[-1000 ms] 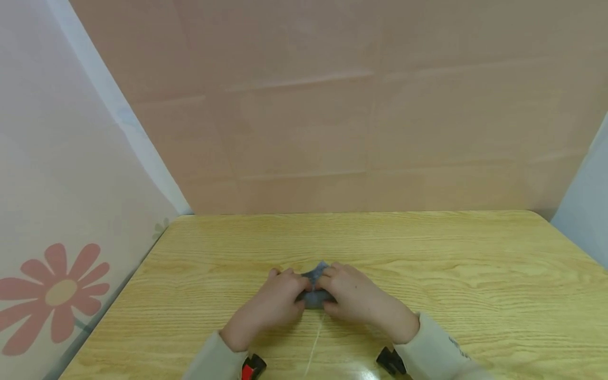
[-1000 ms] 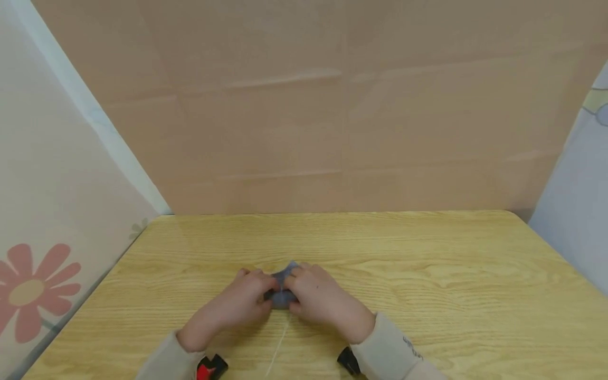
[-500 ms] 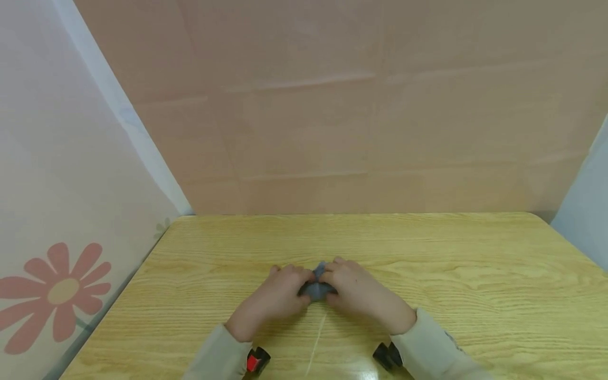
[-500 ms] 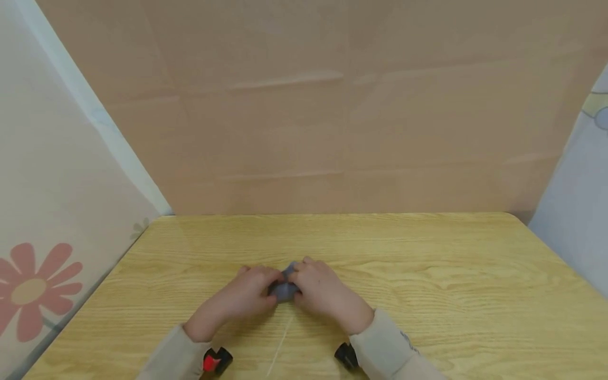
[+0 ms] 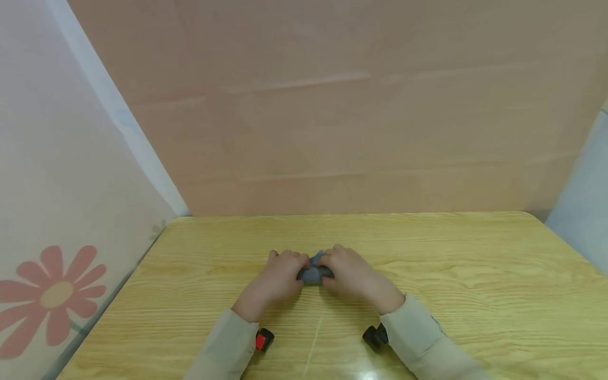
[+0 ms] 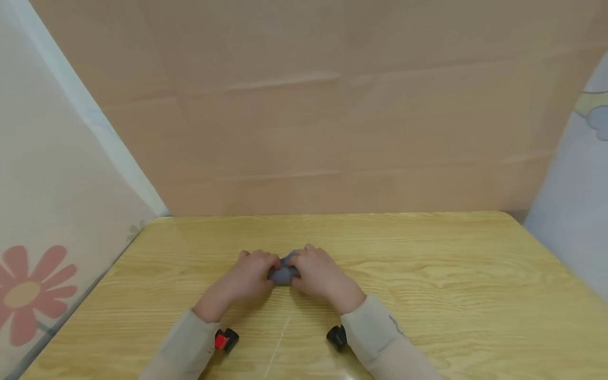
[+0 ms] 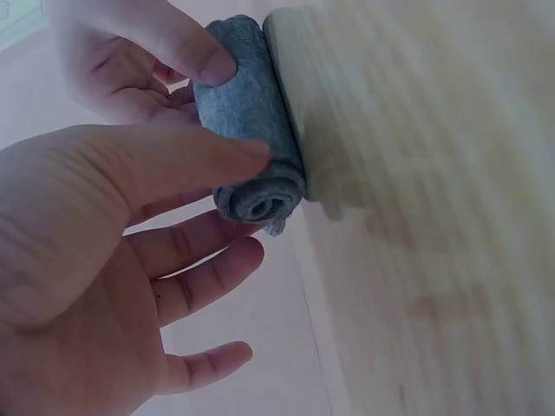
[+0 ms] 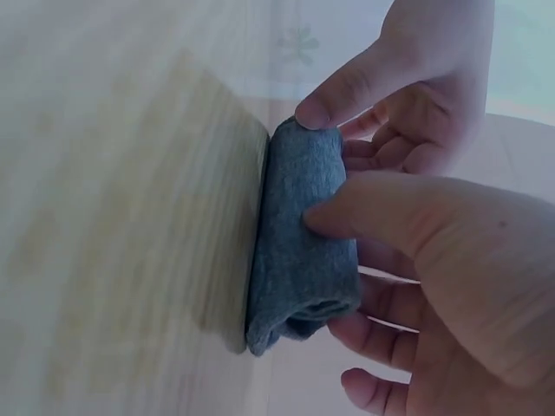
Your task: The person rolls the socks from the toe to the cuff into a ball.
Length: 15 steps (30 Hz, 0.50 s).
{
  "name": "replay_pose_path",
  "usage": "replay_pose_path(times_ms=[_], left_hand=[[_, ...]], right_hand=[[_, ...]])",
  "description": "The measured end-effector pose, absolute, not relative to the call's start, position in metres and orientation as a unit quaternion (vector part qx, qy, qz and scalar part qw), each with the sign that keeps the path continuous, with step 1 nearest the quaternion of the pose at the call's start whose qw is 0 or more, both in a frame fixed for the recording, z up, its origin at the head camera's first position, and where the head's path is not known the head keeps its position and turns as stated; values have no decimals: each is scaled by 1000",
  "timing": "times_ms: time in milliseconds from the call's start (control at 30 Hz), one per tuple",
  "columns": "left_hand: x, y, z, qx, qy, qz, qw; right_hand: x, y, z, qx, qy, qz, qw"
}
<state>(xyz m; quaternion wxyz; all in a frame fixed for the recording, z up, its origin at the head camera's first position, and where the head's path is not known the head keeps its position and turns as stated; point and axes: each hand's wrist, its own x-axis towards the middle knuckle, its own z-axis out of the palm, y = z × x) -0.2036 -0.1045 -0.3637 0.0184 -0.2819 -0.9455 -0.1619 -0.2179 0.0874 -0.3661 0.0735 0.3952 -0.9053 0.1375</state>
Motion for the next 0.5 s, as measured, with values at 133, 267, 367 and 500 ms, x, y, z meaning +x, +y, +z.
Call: replay_pose_path(times_ms=[133,267,367,500], left_hand=[[-208,-105,-363,-289,-942,-169,20],[-207,-107,-363,-301,-936,-184,15],[-206,-108,-362,-302,-933,-196,1],[-203,-107,-362,-289,-938,-188,-6]], right_hand=[[-222,89,-366,390,-906,150,68],[-222,93,-366,403,-900,149,68],[-223,95,-368,415,-895,144,76],[-224,97,-369,424,-891,147,72]])
